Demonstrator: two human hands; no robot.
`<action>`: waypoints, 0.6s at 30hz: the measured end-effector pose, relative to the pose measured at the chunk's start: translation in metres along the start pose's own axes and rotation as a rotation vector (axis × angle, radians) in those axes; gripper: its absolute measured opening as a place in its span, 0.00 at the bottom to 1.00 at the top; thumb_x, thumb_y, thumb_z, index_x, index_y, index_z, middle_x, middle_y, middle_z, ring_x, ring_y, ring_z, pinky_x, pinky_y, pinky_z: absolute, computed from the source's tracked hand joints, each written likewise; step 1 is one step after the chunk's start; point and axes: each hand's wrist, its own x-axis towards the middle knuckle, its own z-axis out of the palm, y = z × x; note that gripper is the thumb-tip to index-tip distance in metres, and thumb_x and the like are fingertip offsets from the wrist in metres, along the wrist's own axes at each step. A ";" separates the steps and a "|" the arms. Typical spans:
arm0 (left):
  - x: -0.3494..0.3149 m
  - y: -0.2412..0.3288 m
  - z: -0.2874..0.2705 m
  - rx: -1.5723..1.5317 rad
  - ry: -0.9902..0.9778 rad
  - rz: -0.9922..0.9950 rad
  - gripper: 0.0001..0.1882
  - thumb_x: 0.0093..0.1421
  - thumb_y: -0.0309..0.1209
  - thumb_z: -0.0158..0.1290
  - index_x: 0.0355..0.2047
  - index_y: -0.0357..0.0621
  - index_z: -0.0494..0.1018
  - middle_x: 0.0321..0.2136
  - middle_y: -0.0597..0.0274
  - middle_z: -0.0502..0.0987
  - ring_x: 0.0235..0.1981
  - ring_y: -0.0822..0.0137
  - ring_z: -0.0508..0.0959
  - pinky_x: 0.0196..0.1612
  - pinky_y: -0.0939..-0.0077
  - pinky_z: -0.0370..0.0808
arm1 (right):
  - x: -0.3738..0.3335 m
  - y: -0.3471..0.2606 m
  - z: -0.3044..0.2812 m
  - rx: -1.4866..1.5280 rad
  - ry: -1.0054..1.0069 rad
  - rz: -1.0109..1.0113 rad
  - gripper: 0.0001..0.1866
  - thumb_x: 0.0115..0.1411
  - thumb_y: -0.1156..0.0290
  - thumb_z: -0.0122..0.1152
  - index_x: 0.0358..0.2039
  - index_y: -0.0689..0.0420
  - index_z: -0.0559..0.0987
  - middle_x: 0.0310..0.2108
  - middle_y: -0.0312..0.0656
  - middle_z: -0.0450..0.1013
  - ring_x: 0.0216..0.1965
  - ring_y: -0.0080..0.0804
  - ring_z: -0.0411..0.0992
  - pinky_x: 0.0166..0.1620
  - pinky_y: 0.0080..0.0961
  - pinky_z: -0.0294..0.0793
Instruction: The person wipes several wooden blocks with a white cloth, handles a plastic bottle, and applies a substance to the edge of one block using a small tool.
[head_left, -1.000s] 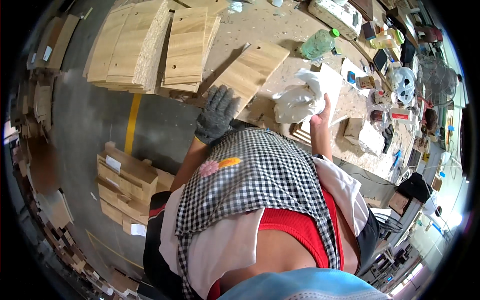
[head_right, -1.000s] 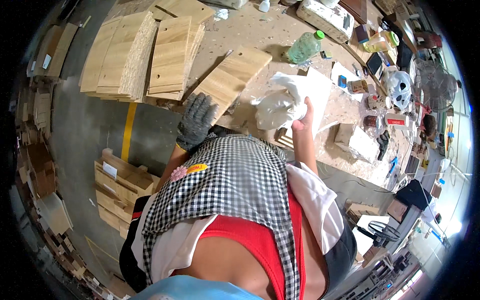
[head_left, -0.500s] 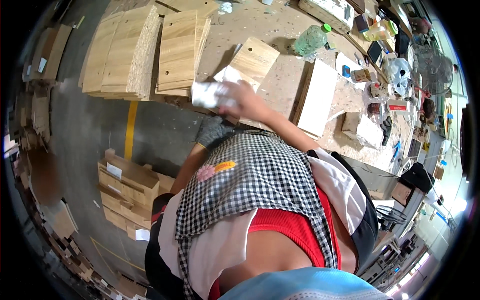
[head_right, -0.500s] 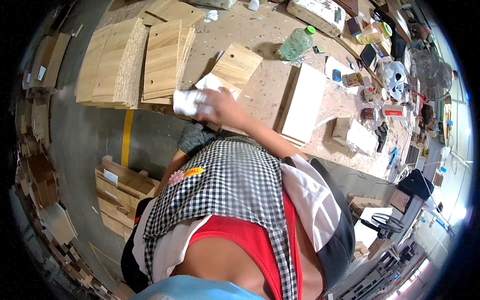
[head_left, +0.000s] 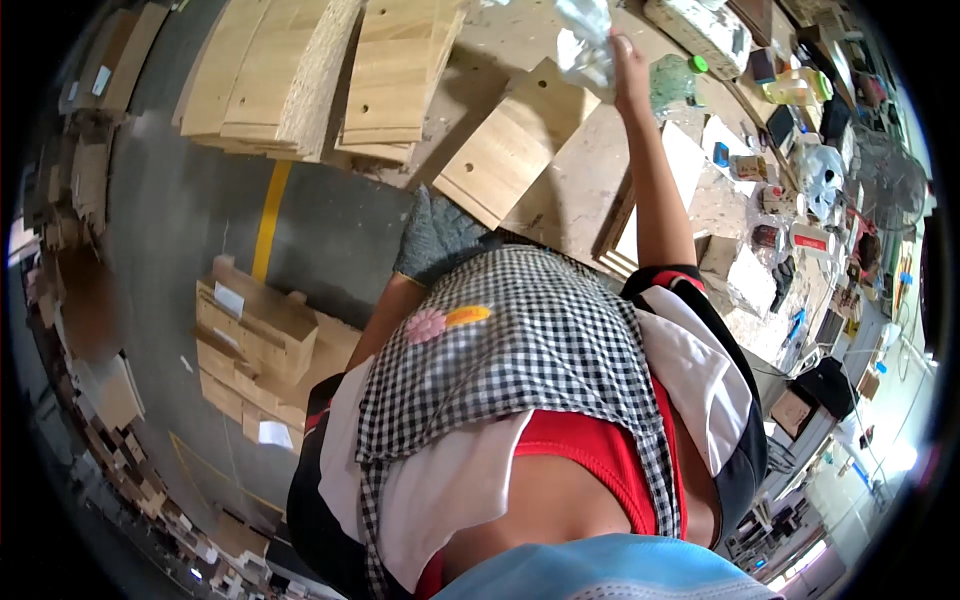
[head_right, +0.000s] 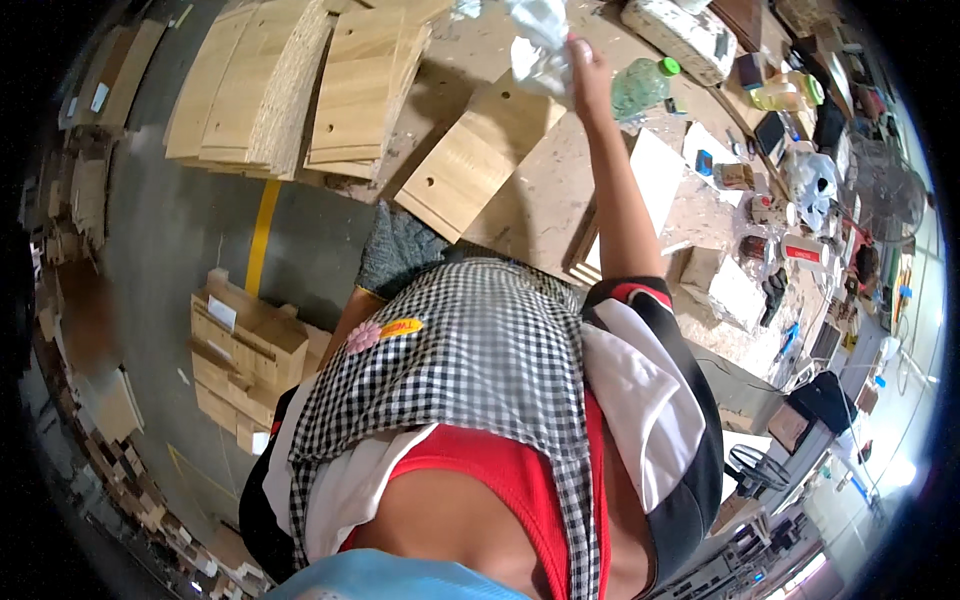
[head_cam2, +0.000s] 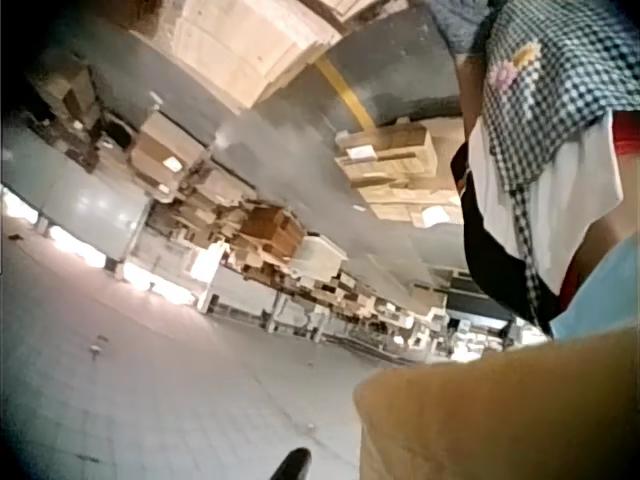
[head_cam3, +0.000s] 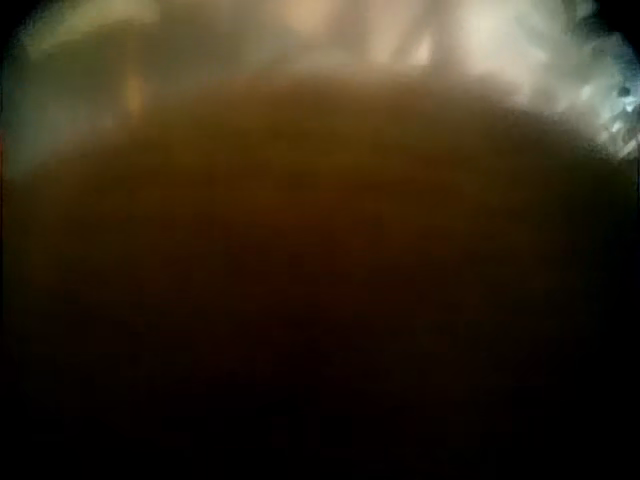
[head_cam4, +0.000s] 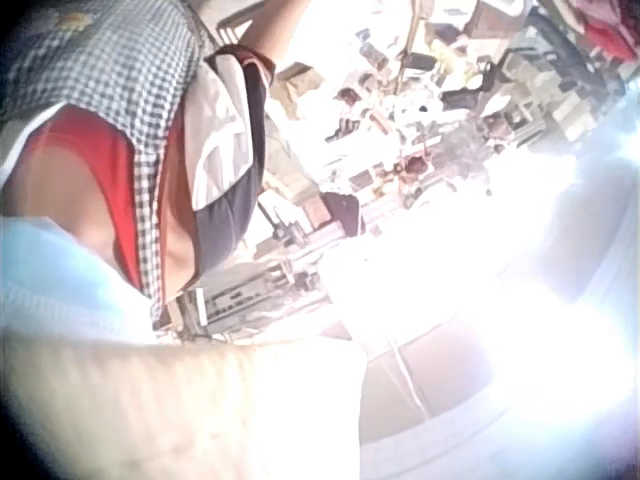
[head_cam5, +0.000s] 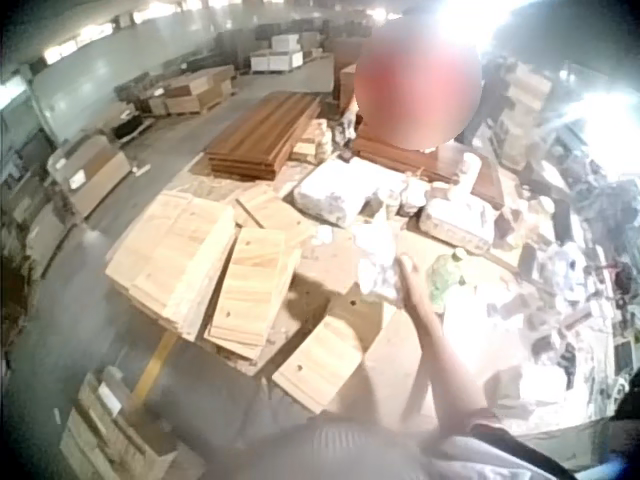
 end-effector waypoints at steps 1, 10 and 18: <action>-0.004 0.002 0.011 0.111 0.121 -0.033 0.49 0.61 0.72 0.26 0.70 0.48 0.49 0.69 0.51 0.52 0.69 0.47 0.53 0.68 0.45 0.50 | -0.026 0.005 0.020 -0.521 -0.031 -0.036 0.23 0.64 0.54 0.55 0.52 0.57 0.76 0.40 0.49 0.77 0.37 0.46 0.77 0.41 0.41 0.77; 0.019 0.009 -0.022 0.515 0.040 0.167 0.41 0.65 0.65 0.34 0.63 0.43 0.59 0.62 0.49 0.63 0.58 0.50 0.70 0.60 0.45 0.67 | -0.225 -0.005 0.098 -0.681 -1.053 -0.920 0.17 0.50 0.66 0.66 0.42 0.55 0.83 0.52 0.50 0.73 0.56 0.44 0.69 0.58 0.42 0.67; 0.019 0.020 -0.031 1.795 0.142 0.465 0.23 0.57 0.29 0.62 0.51 0.37 0.71 0.44 0.50 0.77 0.43 0.55 0.79 0.43 0.59 0.80 | -0.235 -0.060 0.000 -0.263 -0.646 0.303 0.14 0.46 0.77 0.54 0.32 0.62 0.84 0.37 0.42 0.79 0.46 0.34 0.73 0.54 0.27 0.68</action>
